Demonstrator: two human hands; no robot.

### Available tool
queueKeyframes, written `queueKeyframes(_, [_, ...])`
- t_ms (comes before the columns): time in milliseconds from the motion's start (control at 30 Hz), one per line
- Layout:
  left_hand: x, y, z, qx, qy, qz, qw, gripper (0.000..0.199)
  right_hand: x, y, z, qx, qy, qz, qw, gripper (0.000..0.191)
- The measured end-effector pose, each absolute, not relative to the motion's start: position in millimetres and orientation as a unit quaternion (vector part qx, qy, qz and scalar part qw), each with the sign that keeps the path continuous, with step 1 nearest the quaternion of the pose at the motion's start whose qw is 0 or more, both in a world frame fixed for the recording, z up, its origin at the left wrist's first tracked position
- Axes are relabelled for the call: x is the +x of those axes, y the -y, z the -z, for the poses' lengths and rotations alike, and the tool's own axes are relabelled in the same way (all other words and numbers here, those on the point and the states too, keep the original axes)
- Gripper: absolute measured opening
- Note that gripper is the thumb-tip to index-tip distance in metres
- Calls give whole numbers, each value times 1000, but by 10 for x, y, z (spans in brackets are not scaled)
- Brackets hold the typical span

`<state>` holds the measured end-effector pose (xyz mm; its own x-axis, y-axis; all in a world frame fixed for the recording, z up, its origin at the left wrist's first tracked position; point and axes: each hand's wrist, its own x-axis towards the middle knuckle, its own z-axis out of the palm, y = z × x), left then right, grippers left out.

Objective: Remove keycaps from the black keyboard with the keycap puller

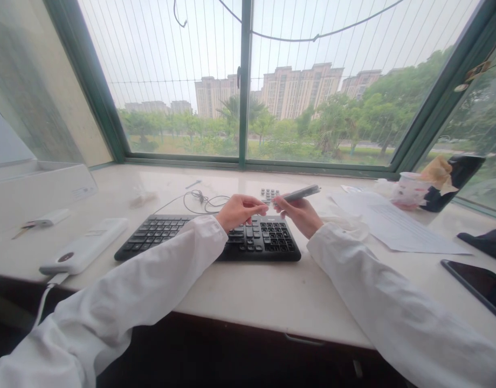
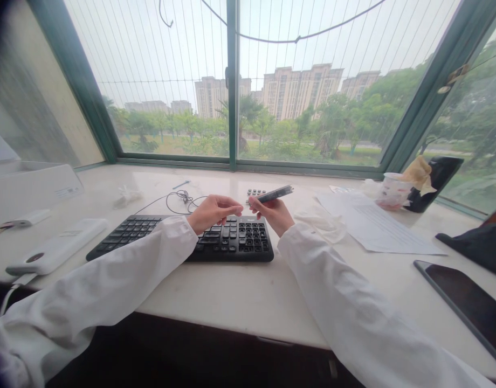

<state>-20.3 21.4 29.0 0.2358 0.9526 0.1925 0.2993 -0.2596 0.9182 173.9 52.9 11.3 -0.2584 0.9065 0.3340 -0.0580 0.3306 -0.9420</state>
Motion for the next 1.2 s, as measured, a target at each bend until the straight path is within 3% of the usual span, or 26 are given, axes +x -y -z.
queueKeyframes(433, [-203,-214,-307,691,-453,-403,393,33,1739,-563,-73,-339,584,-545,497,43])
queueKeyframes(667, [-202,-206,-293,701,-453,-387,392,39,1772,-519,-126,-289,665,-481,493,39])
queueKeyframes(1000, [-226,-264,-205,718,-428,-348,425,43,1754,-414,-91,-264,741,-475,394,37])
queueKeyframes(1200, [-194,-213,-236,727,-427,-355,404,43,1728,-403,-84,-297,722,-465,417,36])
